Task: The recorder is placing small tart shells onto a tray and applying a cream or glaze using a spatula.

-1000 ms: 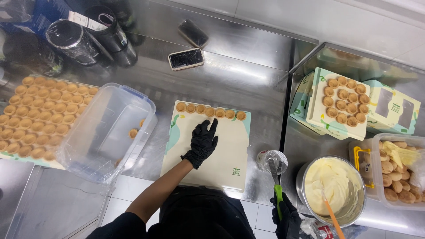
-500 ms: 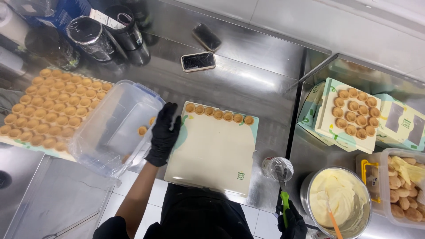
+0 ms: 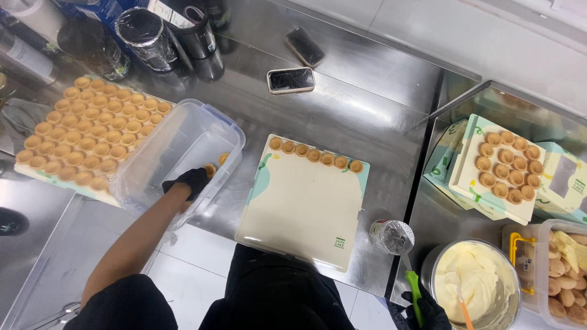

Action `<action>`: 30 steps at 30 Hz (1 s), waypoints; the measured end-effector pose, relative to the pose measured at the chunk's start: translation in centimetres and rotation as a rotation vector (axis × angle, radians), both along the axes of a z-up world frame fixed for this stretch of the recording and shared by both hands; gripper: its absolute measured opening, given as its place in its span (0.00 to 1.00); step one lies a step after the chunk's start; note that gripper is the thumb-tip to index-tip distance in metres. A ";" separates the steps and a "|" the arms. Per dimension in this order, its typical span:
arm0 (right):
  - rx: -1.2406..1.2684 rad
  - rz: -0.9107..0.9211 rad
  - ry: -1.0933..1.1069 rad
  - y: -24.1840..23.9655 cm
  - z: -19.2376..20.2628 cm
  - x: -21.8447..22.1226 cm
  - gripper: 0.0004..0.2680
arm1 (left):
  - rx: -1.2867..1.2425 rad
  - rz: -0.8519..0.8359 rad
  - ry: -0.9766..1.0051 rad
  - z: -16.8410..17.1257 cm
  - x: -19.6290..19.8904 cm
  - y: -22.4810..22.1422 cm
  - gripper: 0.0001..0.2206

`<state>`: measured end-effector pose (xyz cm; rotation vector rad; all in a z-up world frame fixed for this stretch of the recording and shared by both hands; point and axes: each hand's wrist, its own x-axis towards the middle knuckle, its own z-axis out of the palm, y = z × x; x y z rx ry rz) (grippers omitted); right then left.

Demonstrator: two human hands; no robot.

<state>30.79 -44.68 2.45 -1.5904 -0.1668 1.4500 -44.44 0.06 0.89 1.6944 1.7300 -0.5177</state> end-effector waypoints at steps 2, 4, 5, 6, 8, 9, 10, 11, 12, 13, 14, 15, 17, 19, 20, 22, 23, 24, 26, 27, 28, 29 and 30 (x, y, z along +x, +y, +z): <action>-0.018 0.025 0.030 3.6 0.2 0.4 0.24 | 0.044 -0.099 0.003 -1.6 -0.4 0.4 0.24; 0.048 0.082 0.097 4.0 0.4 0.5 0.24 | 0.060 -0.290 0.028 -2.4 -0.7 1.1 0.21; 0.048 0.085 0.096 4.3 0.5 0.4 0.24 | 0.060 -0.287 0.027 -1.6 -0.3 1.2 0.21; 0.098 0.123 0.149 4.4 0.5 0.2 0.24 | 0.123 -0.139 -0.002 -0.8 0.0 1.4 0.23; 0.147 0.159 0.201 4.6 0.5 -0.1 0.25 | 0.185 0.008 -0.031 1.6 1.5 1.4 0.26; 0.195 0.196 0.253 4.6 0.4 -0.3 0.25 | 0.320 0.136 -0.081 3.2 2.5 1.1 0.28; 0.245 0.233 0.307 4.7 0.3 -0.6 0.26 | 0.456 0.263 -0.131 4.9 3.5 0.9 0.31; 0.247 0.231 0.308 4.9 0.3 -1.0 0.26 | 0.457 0.262 -0.129 3.5 3.2 1.4 0.31; 0.294 0.269 0.361 4.9 0.4 -1.4 0.26 | 0.514 0.185 -0.172 2.0 2.9 1.7 0.25; 0.341 0.307 0.414 5.0 0.4 -1.8 0.27 | 0.571 0.109 -0.214 0.5 2.6 2.0 0.20; 0.340 0.306 0.414 5.1 0.6 -2.3 0.27 | 0.570 0.108 -0.214 -0.1 2.3 2.1 0.20; 0.388 0.343 0.467 5.2 0.7 -2.7 0.27 | 0.515 0.071 -0.243 -0.7 2.0 2.2 0.17; 0.438 0.381 0.519 6.3 2.9 -5.6 0.28 | 0.464 0.033 -0.271 -0.5 1.6 2.3 0.13; 0.413 0.117 0.363 8.3 7.1 -10.7 0.30 | 0.495 0.111 -0.334 1.2 1.4 2.4 0.12; 0.415 0.115 0.363 8.6 7.6 -11.4 0.30 | 0.495 0.108 -0.334 3.9 1.5 1.9 0.12; 0.412 0.061 0.458 9.2 8.7 -12.8 0.28 | 0.564 0.414 -0.717 9.2 1.7 1.0 0.12; 0.413 0.060 0.458 9.7 9.2 -13.4 0.28 | 0.565 0.413 -0.717 12.7 2.9 0.4 0.12; 0.384 0.040 0.452 10.4 9.8 -14.0 0.26 | 0.531 0.550 -0.930 16.3 4.0 -0.2 0.12; 0.353 0.023 0.447 11.9 11.7 -15.5 0.23 | 0.492 0.691 -1.141 20.1 6.3 -1.5 0.13; 0.389 0.078 0.453 12.8 13.0 -16.5 0.23 | 0.424 0.682 -1.297 20.3 7.3 -2.0 0.10; 0.424 0.135 0.458 13.6 14.3 -17.3 0.23 | 0.354 0.672 -1.453 20.4 8.4 -2.6 0.08; 0.421 0.141 0.458 14.2 15.2 -18.1 0.23 | 0.357 0.679 -1.453 21.1 10.8 -3.6 0.08; 0.417 0.187 0.366 14.9 16.1 -18.9 0.22 | 0.166 0.740 -1.533 21.9 13.2 -4.5 0.08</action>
